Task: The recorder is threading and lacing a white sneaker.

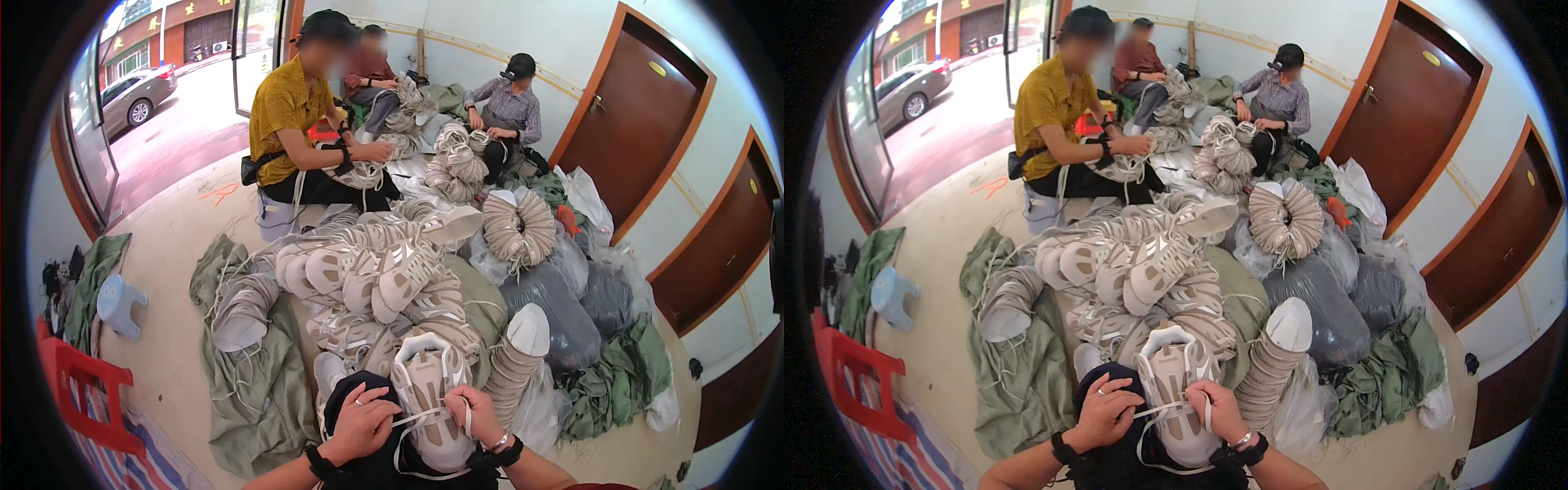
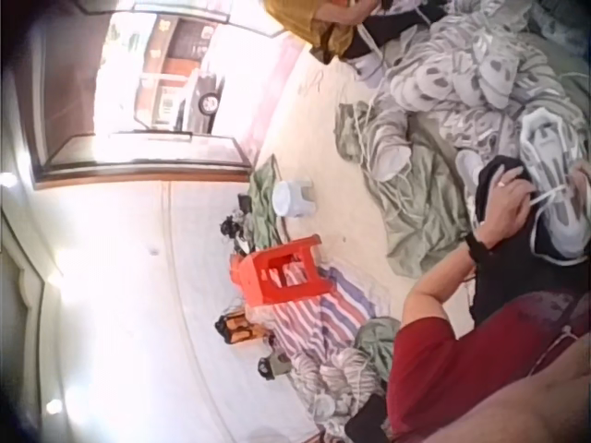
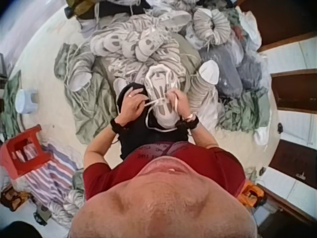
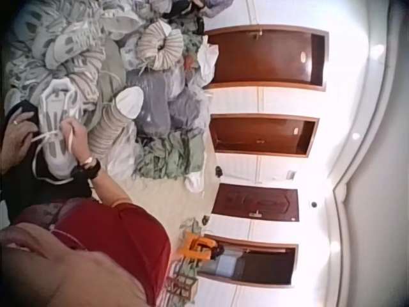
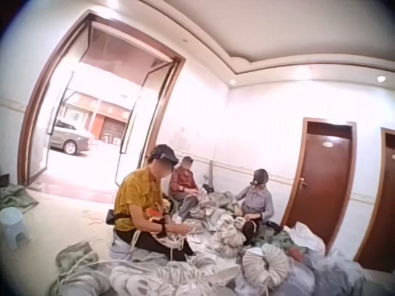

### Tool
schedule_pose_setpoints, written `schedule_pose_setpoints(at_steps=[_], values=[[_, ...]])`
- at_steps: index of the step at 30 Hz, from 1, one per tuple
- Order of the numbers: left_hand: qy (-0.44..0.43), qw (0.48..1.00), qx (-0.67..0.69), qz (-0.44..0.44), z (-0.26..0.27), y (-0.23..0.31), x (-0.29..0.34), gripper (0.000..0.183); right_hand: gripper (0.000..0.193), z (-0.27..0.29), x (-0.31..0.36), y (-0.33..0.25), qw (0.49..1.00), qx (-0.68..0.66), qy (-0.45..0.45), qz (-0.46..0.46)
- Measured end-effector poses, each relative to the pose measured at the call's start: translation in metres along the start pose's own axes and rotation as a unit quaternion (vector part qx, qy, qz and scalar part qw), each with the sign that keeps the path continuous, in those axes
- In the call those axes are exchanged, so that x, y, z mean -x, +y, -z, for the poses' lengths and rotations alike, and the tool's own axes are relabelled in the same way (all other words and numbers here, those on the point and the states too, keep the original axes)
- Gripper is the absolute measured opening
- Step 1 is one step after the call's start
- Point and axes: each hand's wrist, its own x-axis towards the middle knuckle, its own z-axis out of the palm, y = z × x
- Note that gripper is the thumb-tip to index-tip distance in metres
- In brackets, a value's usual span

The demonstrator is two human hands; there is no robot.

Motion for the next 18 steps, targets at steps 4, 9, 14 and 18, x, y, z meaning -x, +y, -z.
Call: schedule_pose_setpoints(at_steps=[4, 9, 14, 18], values=[[-0.004, 1.0, -0.009, -0.006, -0.0006, 0.0011, -0.0018, 0.016, 0.015, 0.0016, 0.0003, 0.0046, 1.0, 0.0, 0.005, 0.023], [-0.001, 1.0, -0.007, 0.005, -0.0021, 0.0014, 0.0025, 0.015, 0.013, 0.0023, 0.0024, 0.0067, 1.0, -0.023, -0.013, -0.007], [0.001, 1.0, -0.017, -0.012, -0.0018, 0.0011, 0.0013, 0.016, 0.016, 0.0034, 0.0036, 0.0088, 0.999, -0.041, -0.012, -0.007], [0.005, 1.0, -0.019, -0.013, -0.0003, 0.0019, 0.0023, 0.015, 0.015, 0.0023, 0.0043, 0.0029, 0.998, -0.046, -0.012, -0.027]])
